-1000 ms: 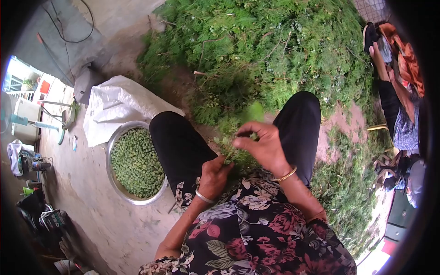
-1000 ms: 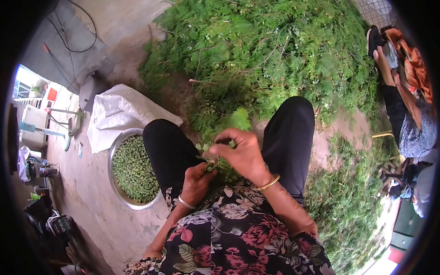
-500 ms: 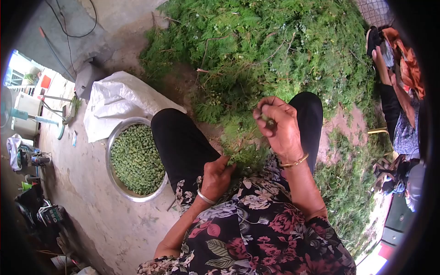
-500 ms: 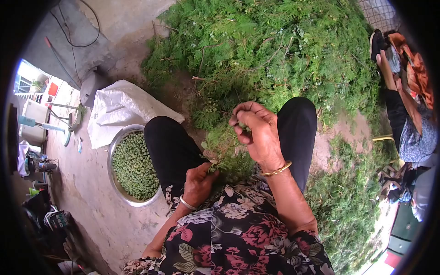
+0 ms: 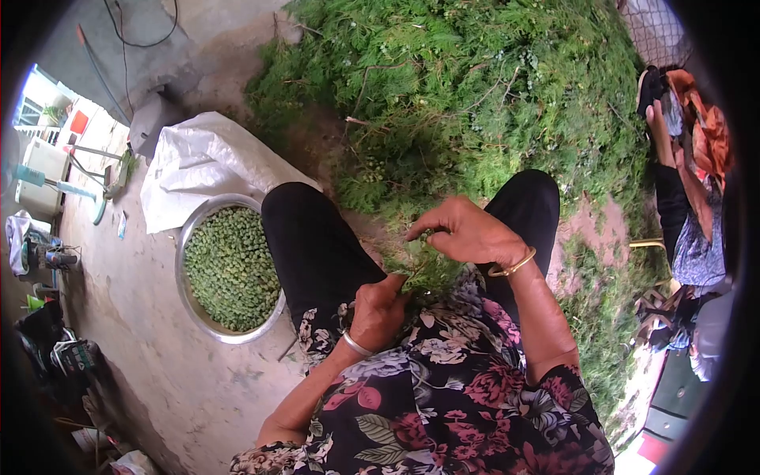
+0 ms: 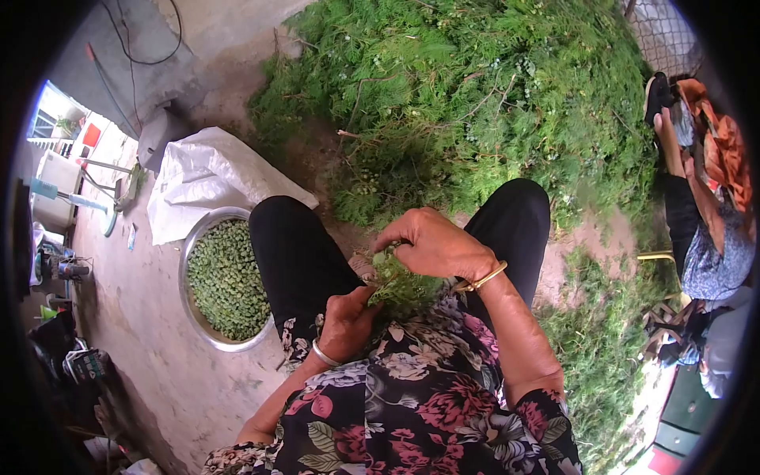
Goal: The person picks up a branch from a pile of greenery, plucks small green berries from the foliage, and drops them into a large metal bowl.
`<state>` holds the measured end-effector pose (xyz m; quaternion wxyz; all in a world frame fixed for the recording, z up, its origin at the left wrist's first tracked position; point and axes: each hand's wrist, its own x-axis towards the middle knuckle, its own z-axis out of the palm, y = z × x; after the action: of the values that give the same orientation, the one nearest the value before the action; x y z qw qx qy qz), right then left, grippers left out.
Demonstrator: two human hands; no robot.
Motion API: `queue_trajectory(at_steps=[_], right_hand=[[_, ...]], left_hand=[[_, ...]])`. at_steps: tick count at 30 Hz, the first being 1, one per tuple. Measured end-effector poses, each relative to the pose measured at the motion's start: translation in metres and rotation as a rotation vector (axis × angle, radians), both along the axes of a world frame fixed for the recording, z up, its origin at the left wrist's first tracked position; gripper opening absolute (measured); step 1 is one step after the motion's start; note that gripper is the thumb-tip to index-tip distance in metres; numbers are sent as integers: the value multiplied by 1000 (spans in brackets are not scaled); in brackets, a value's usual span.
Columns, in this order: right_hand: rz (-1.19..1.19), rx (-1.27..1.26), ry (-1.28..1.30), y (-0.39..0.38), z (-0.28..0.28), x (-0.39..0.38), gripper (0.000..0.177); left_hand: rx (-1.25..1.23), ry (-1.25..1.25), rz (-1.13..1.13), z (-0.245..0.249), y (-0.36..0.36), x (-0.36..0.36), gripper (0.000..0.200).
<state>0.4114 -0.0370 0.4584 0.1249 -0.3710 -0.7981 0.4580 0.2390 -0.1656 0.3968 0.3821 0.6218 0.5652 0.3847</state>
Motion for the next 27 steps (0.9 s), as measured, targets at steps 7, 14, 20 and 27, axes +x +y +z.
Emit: queue_trajectory(at_steps=[7,14,20,27], right_hand=[[-37,106,95,-9,1,7,31],[-101,237,82,-17,1,6,31],[-102,337,156,-22,-16,4,22],[-208,350,44,-25,-22,1,16]], left_hand=[[-67,-3,5,4,1,-1,19],[-52,-28,-14,-1,2,-1,20],[-24,-11,-8,0,3,-2,20],[-28,-9,-28,1,2,0,19]])
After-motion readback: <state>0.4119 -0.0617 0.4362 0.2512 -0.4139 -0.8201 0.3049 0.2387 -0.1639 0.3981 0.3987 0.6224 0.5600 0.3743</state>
